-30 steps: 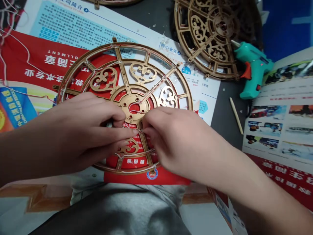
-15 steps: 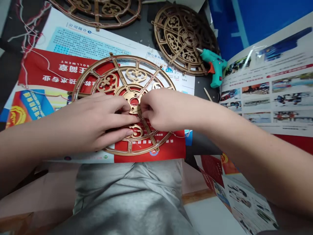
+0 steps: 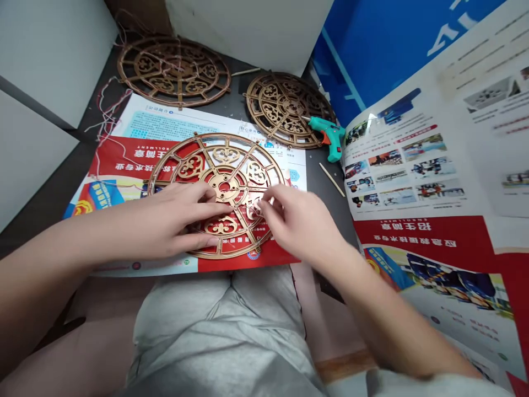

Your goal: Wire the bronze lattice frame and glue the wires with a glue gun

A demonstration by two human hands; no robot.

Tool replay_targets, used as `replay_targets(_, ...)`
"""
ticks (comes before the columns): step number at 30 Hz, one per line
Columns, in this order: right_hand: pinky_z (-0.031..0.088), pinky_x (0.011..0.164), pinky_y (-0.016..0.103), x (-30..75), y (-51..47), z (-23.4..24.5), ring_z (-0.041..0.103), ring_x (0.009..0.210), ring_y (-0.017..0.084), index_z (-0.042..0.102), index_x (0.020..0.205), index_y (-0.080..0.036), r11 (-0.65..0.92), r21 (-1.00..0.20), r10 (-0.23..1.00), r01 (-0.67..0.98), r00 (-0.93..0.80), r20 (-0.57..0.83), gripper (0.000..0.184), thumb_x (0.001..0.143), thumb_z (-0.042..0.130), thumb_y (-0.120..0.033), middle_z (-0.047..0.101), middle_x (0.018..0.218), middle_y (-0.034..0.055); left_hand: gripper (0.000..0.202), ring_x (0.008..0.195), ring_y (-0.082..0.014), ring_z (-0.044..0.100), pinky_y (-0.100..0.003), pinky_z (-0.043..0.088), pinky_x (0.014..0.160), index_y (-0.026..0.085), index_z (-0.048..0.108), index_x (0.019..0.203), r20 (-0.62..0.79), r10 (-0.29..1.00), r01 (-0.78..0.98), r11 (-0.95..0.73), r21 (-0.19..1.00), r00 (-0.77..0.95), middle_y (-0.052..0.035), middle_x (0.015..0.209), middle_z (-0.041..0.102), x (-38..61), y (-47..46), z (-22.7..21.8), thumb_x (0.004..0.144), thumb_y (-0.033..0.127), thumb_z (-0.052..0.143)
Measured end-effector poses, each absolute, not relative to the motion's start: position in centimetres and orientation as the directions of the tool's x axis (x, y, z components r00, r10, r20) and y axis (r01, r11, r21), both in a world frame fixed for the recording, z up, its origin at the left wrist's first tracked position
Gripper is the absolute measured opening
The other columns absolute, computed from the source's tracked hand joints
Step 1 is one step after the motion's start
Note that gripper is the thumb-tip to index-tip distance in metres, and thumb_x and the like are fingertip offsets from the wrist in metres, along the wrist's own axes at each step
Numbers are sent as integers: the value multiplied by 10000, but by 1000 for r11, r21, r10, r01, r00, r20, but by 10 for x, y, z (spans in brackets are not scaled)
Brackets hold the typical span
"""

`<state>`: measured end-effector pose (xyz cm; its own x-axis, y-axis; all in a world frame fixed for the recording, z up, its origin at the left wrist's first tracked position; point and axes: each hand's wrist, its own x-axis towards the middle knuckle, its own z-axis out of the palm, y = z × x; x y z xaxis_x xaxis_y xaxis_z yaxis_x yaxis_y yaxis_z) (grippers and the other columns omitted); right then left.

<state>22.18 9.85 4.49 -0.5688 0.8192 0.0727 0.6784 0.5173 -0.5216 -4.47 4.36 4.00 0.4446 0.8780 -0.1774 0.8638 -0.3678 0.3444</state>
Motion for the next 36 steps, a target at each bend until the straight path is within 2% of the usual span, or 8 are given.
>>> replay_targets(4, 475, 644, 270, 256, 74, 28, 626, 725, 141, 694, 991, -197, 278, -727, 929, 627, -367, 39, 254, 951, 653, -444, 706, 858, 33, 478, 1148, -176, 512, -327, 425, 1022, 495, 579, 1382, -222, 903, 891, -275, 361, 369, -36, 1278, 531, -36, 41, 43, 929, 642, 541)
replay_targets(9, 499, 695, 344, 260, 126, 31, 661, 825, 207, 680, 1223, -202, 205, -594, 945, 778, -316, -87, 534, 873, 686, -605, 722, 1031, 91, 452, 1207, -193, 471, -414, 389, 1092, 517, 565, 1373, -146, 971, 932, -132, 337, 190, -23, 1337, 496, -16, 23, 35, 949, 652, 486)
replay_targets(13, 498, 643, 357, 240, 177, 50, 661, 783, 222, 687, 1213, -174, 216, -666, 887, 714, -428, -171, 546, 876, 661, -602, 729, 1088, 151, 462, 1205, -195, 451, -423, 377, 1066, 453, 585, 1373, -33, 997, 959, -62, 275, 74, -52, 1313, 501, -4, 10, 22, 980, 625, 415)
replay_targets(18, 484, 790, 427, 216, 206, 64, 640, 981, 310, 719, 1154, -129, 452, -371, 870, 812, -493, -18, 487, 853, 675, -509, 701, 1154, 197, 473, 1209, -209, 437, -429, 359, 1040, 420, 602, 1373, 41, 997, 973, -78, 218, 70, -71, 1296, 514, 1, 8, 16, 986, 604, 400)
replay_targets(20, 475, 796, 432, 209, 209, 64, 633, 985, 314, 717, 1143, -124, 495, -327, 854, 805, -520, 13, 461, 855, 670, -480, 703, 1137, 200, 468, 1193, -205, 440, -427, 356, 1031, 411, 613, 1364, 58, 996, 973, -80, 215, 69, -74, 1290, 521, 1, 8, 16, 985, 594, 409)
replay_targets(27, 440, 671, 411, 194, 223, 60, 576, 649, 215, 689, 735, -176, 272, -490, 845, 828, -449, -290, 344, 844, 723, -500, 650, 691, 114, 463, 1171, -183, 443, -430, 385, 1068, 385, 621, 1366, 102, 990, 975, -113, 189, 94, -72, 1278, 531, 2, 6, 15, 989, 568, 425)
replay_targets(31, 375, 614, 372, 198, 233, 54, 473, 606, 172, 686, 773, -193, 203, -552, 829, 809, -442, -342, 379, 795, 787, -557, 577, 656, 68, 462, 1178, -184, 454, -427, 396, 1071, 373, 628, 1362, 120, 987, 973, -127, 191, 105, -78, 1277, 535, 2, 4, 15, 992, 558, 423)
replay_targets(36, 422, 609, 322, 210, 225, 42, 520, 633, 136, 597, 809, -197, 11, -935, 770, 353, -600, -218, 249, 878, 738, -391, 605, 752, 45, 458, 1191, -181, 466, -427, 393, 1065, 413, 607, 1386, 163, 984, 974, -103, 203, 70, -69, 1301, 529, 3, 1, 16, 992, 565, 428)
